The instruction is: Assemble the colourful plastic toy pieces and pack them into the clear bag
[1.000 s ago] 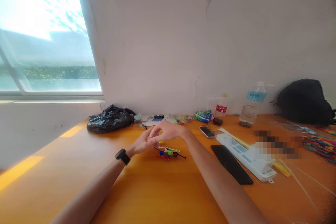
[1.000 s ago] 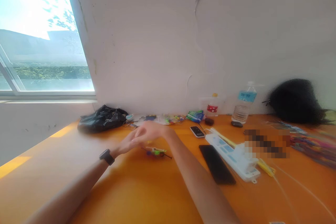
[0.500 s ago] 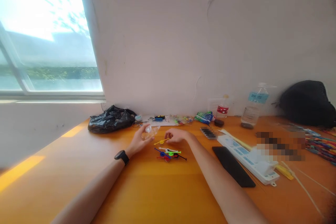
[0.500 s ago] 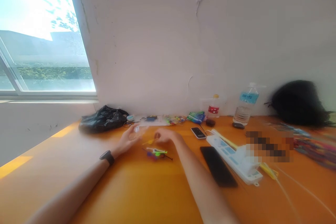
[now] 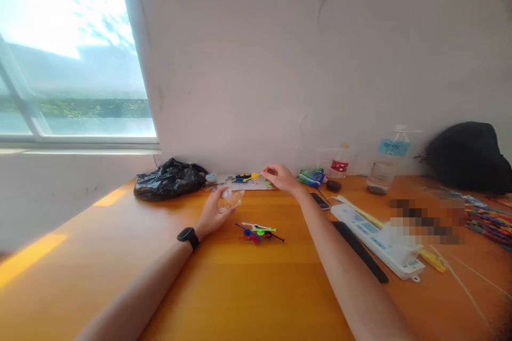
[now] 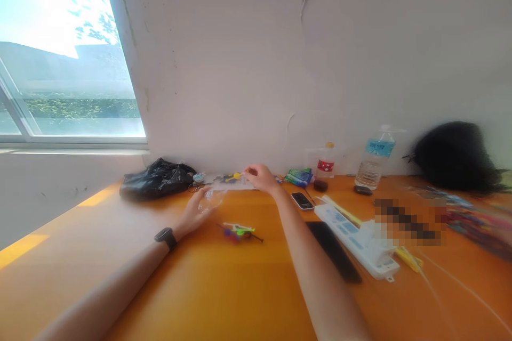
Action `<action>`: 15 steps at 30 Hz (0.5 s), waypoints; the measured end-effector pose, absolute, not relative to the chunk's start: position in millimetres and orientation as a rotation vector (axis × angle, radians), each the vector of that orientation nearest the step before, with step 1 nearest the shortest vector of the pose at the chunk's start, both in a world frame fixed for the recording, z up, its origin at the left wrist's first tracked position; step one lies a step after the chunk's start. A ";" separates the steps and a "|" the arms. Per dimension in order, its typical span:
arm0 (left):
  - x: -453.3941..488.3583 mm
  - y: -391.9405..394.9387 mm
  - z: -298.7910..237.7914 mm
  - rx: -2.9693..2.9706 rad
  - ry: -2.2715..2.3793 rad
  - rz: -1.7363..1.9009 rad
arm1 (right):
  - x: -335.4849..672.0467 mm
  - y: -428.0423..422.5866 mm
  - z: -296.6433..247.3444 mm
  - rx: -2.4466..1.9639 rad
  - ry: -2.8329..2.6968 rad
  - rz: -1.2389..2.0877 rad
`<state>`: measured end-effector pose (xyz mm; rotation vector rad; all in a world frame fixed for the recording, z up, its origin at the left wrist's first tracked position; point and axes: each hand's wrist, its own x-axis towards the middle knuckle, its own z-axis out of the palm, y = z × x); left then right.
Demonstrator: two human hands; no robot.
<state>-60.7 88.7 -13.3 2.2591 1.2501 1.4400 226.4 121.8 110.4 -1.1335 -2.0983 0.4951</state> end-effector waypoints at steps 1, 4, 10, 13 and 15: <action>-59.9 87.9 -12.8 2.263 1.247 1.455 | 219.9 117.0 112.7 -1.075 -2.104 0.486; -57.2 84.5 -10.3 2.252 1.224 1.495 | 194.1 104.6 108.7 -0.990 -2.217 0.478; -54.9 81.8 -6.1 2.238 1.180 1.517 | 165.2 96.9 96.3 -1.014 -2.232 0.502; -56.0 84.6 -7.3 2.199 1.209 1.524 | 177.4 98.1 103.8 -1.121 -2.185 0.432; -56.7 86.9 -9.2 2.178 1.226 1.520 | 188.5 98.8 108.1 -1.207 -2.364 0.506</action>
